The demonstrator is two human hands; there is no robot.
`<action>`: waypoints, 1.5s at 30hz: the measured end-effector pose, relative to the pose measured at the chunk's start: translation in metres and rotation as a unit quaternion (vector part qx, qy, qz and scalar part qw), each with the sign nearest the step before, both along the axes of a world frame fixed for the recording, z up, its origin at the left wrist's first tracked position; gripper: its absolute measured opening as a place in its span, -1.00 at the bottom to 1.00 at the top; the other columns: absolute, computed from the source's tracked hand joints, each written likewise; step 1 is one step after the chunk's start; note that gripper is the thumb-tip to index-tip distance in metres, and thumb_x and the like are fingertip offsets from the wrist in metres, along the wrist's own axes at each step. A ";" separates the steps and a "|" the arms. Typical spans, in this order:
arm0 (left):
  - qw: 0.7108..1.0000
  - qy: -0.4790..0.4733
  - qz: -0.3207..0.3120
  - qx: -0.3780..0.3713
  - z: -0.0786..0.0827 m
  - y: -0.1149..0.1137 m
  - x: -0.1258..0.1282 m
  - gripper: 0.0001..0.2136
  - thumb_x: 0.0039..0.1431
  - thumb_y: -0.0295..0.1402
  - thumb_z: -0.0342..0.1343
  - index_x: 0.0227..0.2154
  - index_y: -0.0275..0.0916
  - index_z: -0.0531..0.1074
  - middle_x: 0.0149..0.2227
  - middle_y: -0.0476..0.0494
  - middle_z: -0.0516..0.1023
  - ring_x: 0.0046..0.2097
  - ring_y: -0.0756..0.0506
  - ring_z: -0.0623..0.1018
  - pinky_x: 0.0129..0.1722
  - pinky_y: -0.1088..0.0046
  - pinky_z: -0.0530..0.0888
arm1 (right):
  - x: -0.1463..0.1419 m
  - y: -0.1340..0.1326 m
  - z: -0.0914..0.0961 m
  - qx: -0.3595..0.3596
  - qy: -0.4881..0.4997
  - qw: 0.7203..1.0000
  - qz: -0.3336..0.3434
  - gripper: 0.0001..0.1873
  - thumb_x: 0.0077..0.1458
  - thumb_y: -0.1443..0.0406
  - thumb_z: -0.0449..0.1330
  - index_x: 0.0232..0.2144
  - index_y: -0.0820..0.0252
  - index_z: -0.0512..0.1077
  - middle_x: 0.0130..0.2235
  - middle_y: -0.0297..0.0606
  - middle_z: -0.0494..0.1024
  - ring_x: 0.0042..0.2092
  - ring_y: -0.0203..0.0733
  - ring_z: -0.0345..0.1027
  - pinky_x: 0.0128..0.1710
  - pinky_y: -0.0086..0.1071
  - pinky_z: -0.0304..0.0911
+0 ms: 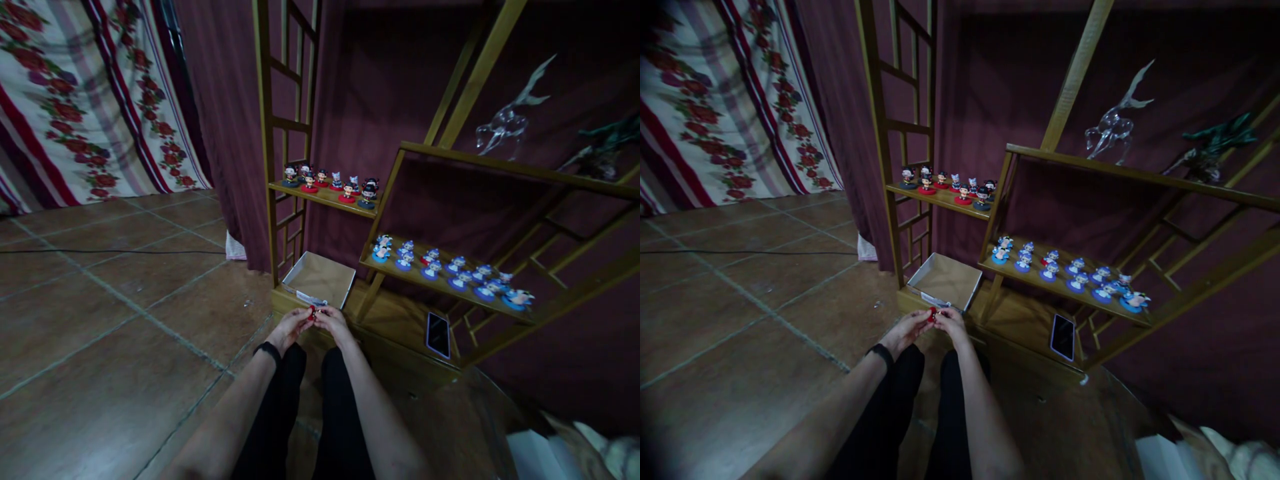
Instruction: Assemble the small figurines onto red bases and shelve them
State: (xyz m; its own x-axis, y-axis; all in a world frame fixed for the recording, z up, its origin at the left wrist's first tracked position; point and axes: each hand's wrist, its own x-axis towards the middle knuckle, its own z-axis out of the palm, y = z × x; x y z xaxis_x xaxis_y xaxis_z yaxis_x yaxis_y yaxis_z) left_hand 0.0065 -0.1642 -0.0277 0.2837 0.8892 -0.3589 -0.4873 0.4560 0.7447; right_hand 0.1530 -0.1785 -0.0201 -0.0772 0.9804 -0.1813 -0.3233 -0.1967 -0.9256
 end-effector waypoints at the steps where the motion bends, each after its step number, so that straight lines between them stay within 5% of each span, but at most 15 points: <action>1: 1.000 0.000 -0.002 0.002 0.000 0.000 0.000 -0.88 -0.13 -0.44 0.27 -0.53 -0.35 0.43 -0.49 -0.12 0.54 -0.43 0.00 0.54 -0.33 0.53 0.46 | 0.000 0.000 0.000 0.003 0.001 1.000 -0.004 -0.61 -0.38 0.18 0.37 -0.42 0.23 0.45 -0.41 -0.31 0.49 -0.40 -0.30 0.39 -0.30 -0.33 0.34; 45: 0.998 0.049 -0.001 0.049 0.006 -0.006 0.001 -0.83 -0.20 -0.42 0.30 -0.48 -0.37 0.50 -0.48 -0.18 0.56 -0.44 -0.02 0.53 -0.35 0.51 0.45 | 0.006 0.003 -0.010 0.017 -0.024 0.999 -0.013 -0.65 -0.40 0.21 0.38 -0.45 0.20 0.44 -0.37 -0.32 0.46 -0.37 -0.28 0.38 -0.29 -0.32 0.34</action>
